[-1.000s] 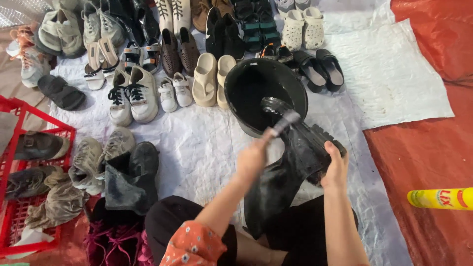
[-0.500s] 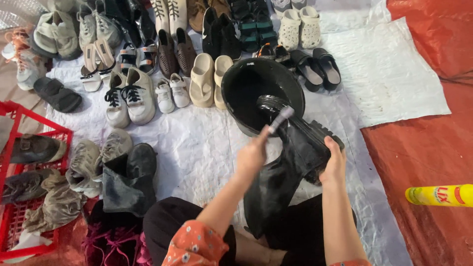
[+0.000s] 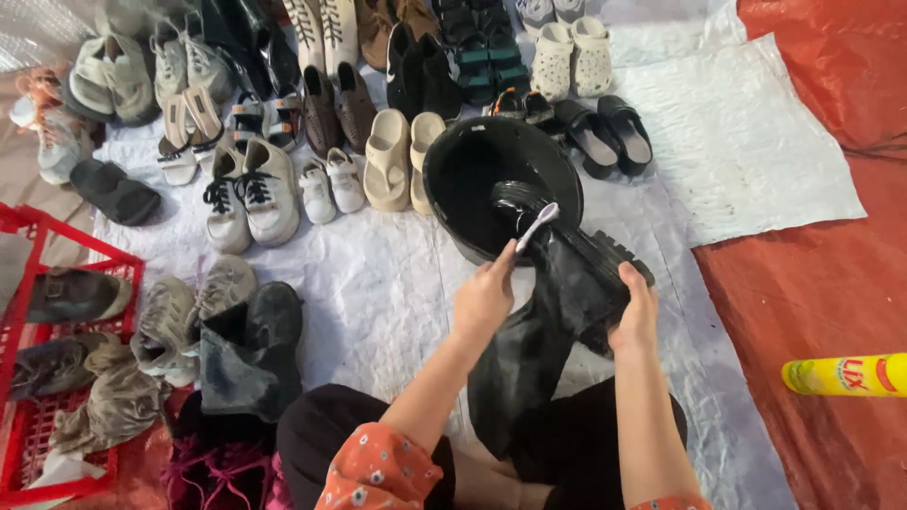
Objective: Scrubbing a black boot with a toothbrush and water from a bucket to clean it.
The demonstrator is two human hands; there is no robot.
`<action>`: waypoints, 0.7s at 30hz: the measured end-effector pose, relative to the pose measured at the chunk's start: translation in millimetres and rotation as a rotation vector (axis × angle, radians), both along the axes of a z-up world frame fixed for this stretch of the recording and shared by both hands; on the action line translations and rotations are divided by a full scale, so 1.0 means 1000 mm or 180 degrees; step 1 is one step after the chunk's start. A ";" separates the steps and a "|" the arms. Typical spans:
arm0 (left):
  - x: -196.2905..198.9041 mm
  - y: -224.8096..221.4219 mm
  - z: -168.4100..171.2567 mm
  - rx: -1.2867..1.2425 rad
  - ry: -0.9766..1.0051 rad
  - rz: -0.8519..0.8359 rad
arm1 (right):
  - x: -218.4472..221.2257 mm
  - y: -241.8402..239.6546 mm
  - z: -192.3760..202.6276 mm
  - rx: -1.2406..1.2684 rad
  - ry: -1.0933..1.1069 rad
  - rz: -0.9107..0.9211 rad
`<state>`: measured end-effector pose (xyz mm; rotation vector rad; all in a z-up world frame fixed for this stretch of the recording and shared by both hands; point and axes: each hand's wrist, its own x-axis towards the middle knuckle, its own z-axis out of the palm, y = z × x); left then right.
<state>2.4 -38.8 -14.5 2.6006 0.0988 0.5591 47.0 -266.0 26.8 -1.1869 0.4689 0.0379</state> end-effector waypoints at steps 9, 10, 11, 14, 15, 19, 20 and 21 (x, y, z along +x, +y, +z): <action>-0.009 -0.017 -0.021 0.1258 -0.0465 -0.0167 | 0.002 -0.023 -0.055 0.0460 -0.0056 -0.0004; -0.001 -0.005 -0.016 0.1251 -0.0449 -0.0162 | -0.002 -0.024 -0.052 0.0453 -0.0041 0.0003; 0.011 0.010 -0.008 0.0776 -0.0254 0.0031 | -0.002 -0.021 -0.048 0.0363 -0.0100 0.0063; 0.017 0.019 0.012 0.0489 -0.0019 0.0169 | -0.005 -0.017 -0.038 0.0298 -0.0190 0.0097; 0.015 0.017 0.018 0.0660 0.0037 0.0119 | -0.006 -0.016 -0.035 0.0306 -0.0207 0.0077; -0.012 -0.012 0.025 0.0730 -0.0148 -0.0417 | -0.004 -0.022 -0.048 0.0363 -0.0045 -0.0013; -0.001 0.000 0.021 0.0981 -0.0362 -0.0224 | -0.004 -0.027 -0.059 0.0326 0.0017 0.0033; 0.013 0.011 0.018 0.1226 -0.0581 -0.0036 | -0.002 -0.033 -0.070 0.0284 0.0076 0.0070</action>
